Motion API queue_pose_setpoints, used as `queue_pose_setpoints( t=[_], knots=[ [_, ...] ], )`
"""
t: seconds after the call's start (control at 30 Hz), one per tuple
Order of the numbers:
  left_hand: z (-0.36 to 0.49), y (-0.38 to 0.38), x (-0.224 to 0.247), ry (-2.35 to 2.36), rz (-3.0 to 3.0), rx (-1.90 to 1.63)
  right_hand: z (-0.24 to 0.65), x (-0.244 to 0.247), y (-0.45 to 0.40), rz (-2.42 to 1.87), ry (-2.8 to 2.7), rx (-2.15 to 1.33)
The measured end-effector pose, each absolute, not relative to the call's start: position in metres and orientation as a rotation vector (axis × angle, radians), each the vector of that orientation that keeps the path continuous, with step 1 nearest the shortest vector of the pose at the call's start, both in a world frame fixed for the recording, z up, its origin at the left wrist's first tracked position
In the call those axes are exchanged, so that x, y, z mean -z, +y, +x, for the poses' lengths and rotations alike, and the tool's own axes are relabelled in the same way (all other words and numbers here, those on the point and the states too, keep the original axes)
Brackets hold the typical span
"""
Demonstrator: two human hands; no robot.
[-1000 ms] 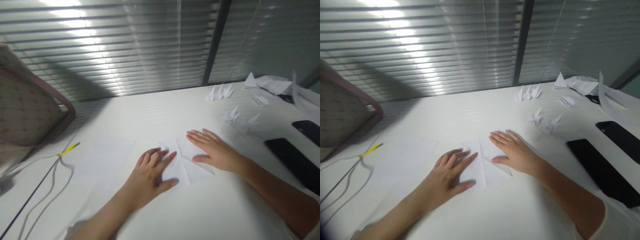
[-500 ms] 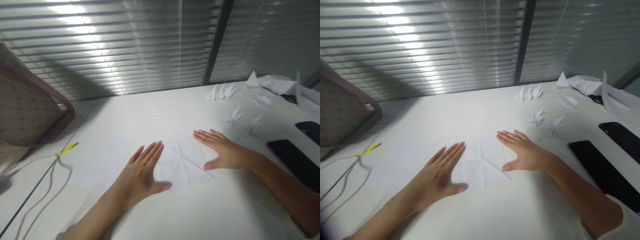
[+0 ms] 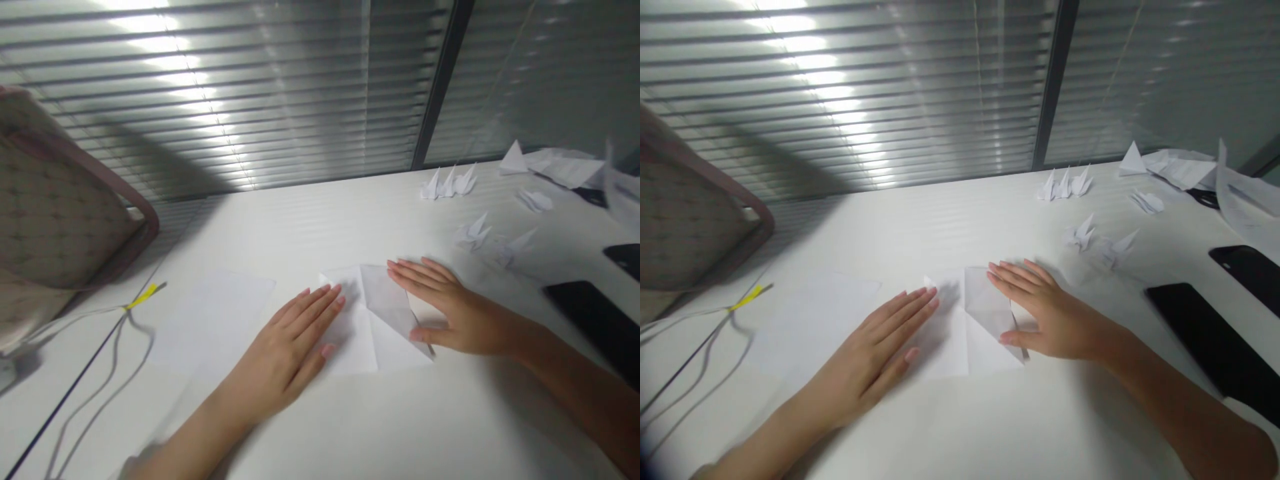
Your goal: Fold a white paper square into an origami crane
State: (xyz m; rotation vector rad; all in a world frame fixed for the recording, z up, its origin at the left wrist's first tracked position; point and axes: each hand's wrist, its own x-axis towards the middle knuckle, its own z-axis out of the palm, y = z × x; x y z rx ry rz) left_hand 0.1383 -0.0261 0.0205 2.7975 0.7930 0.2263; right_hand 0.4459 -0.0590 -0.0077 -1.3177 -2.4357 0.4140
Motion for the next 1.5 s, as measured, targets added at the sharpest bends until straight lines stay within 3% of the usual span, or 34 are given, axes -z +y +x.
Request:
queue_pose_setpoints(
  t=[0.23,0.53,0.7,0.8,0.87,1.03,1.33,1.5],
  knots=[
    [0.147,-0.042,-0.011,0.559,2.797,0.006,0.439,-0.002,-0.078,-1.069,-2.671,-0.752],
    [0.153,-0.040,-0.006,0.600,2.953,-0.159,0.430,0.013,-0.102,-0.917,-2.644,0.056],
    [0.159,-0.047,-0.003,0.633,2.987,-0.266,0.422,0.012,-0.100,-0.751,-2.643,0.275],
    [0.160,-0.046,-0.004,0.615,2.983,-0.273,0.420,0.010,-0.090,-0.710,-2.622,0.154],
    [0.160,-0.046,-0.005,0.632,2.967,-0.321,0.418,0.010,-0.083,-0.785,-2.549,-0.120],
    [0.162,-0.046,-0.003,0.702,2.899,-0.439,0.407,0.007,-0.066,-1.296,-2.116,-0.725],
    [0.162,-0.045,-0.002,0.929,2.622,-0.616,0.391,0.012,-0.057,-1.531,-2.069,-0.633],
    [0.158,-0.052,0.000,0.799,2.900,-0.360,0.393,0.015,-0.064,-1.504,-2.142,-0.541]
  ],
)
